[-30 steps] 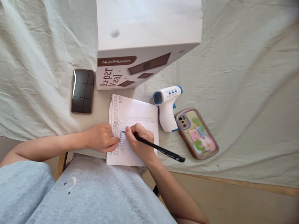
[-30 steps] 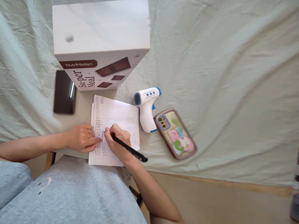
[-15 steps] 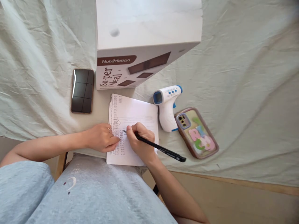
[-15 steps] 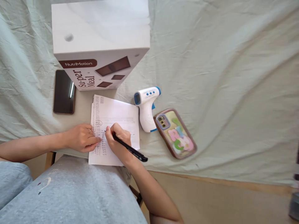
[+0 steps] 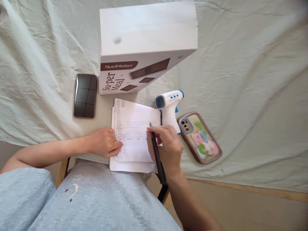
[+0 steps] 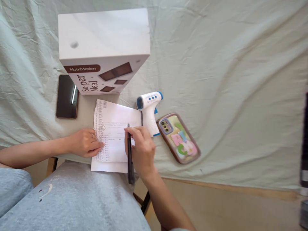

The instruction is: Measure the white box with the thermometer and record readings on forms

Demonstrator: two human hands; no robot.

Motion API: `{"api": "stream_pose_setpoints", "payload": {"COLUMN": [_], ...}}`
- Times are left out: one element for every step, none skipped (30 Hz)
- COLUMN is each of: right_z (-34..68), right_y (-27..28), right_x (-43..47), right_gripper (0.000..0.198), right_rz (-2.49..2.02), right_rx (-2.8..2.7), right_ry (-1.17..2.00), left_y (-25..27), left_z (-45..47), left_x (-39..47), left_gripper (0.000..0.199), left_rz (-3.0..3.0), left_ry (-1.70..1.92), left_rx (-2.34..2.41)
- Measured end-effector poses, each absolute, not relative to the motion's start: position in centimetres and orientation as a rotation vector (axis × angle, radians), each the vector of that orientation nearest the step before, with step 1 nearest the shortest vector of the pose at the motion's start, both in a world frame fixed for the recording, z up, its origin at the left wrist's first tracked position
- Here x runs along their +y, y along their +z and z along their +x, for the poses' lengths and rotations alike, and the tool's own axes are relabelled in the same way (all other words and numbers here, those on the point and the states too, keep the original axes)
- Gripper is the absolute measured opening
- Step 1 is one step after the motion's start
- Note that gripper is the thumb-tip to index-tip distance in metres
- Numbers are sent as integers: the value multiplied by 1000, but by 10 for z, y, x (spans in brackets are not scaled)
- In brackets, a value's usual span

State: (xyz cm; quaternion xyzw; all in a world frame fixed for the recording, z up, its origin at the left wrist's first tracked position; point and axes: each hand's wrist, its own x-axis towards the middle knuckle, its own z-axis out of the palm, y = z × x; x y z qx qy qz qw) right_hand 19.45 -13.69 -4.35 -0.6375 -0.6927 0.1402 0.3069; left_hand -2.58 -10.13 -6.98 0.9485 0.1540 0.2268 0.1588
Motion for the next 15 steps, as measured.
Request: {"api": "stream_pose_setpoints", "payload": {"right_z": [200, 205, 209, 213, 217, 220, 222, 224, 225, 226, 226, 227, 227, 228, 228], "right_y": [-40, -37, -35, -34, -33, -33, -34, -34, -35, -36, -36, -36, -35, -35, -34], "right_x": [-139, -142, -146, -150, -155, -159, -164, -168, -172, -175, -177, -178, -179, -179, -179], "right_gripper": [17, 20, 22, 22, 22, 23, 24, 25, 26, 27, 30, 33, 36, 40, 43], "right_rz": [-1753, -1825, -1892, -1952, -2003, -2046, -2081, -2111, -2137, -2159, -2175, -2182, -2182, -2174, -2163], "right_rx": [-1872, -1907, -1946, -1991, -2043, -2098, -2151, -2196, -2233, -2260, -2279, -2291, -2296, -2296, -2291], "right_ry": [297, 230, 175, 138, 123, 130, 155, 190, 227, 260, 287, 312, 332, 349, 361], "left_y": [-70, -70, -70, -70, -71, -71, -71, -70, -69, -66, -62, -56, -48, -40, -32], "left_z": [-26, -26, -26, -26, -26, -26, -25, -25, -25, -25, -26, -27, -29, -31, -34], "left_x": [-101, -101, -101, -101, -101, -101, -102, -102, -101, -101, -99, -97, -94, -90, -84], "left_gripper": [25, 26, 26, 26, 25, 25, 24, 24, 23, 22, 19, 15, 14, 17, 25], "left_rz": [2715, 2718, 2720, 2721, 2721, 2721, 2720, 2720, 2719, 2716, 2704, 2675, 2623, 2549, 2457], "left_ry": [648, 650, 655, 659, 663, 668, 674, 680, 700, 736, 795, 876, 974, 1092, 1227], "left_rx": [440, 440, 440, 441, 442, 443, 443, 440, 436, 438, 449, 484, 554, 654, 762]}}
